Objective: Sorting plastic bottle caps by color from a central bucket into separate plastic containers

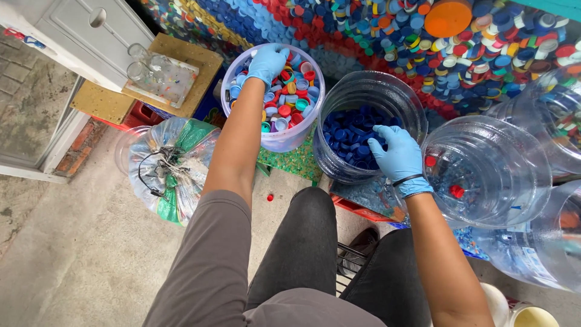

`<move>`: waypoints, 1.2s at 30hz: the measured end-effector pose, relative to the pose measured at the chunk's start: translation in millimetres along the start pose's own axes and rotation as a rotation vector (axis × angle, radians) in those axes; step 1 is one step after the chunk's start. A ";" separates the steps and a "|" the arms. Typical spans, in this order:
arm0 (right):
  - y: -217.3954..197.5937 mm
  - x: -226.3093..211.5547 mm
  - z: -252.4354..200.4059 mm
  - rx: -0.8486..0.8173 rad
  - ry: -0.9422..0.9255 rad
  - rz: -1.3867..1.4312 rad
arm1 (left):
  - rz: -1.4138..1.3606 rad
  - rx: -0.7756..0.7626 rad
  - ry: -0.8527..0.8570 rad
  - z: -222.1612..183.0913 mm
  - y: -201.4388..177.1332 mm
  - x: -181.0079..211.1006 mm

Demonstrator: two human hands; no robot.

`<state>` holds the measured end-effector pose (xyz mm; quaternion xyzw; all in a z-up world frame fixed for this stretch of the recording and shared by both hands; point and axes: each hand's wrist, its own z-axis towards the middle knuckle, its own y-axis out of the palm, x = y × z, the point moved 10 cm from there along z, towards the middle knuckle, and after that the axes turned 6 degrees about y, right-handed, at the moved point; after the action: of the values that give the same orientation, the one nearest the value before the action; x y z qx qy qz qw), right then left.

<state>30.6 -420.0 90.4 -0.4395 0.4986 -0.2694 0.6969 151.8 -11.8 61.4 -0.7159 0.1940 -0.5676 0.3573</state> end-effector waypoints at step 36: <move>-2.7 -27.5 1.1 0.061 -0.141 -0.211 | -0.302 0.151 0.489 -209.5 -37.0 41.0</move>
<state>21.9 -398.5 105.5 -0.4857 0.3912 -0.3248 0.7111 -40.7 -76.1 137.2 -0.5501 0.1226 -0.7828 0.2638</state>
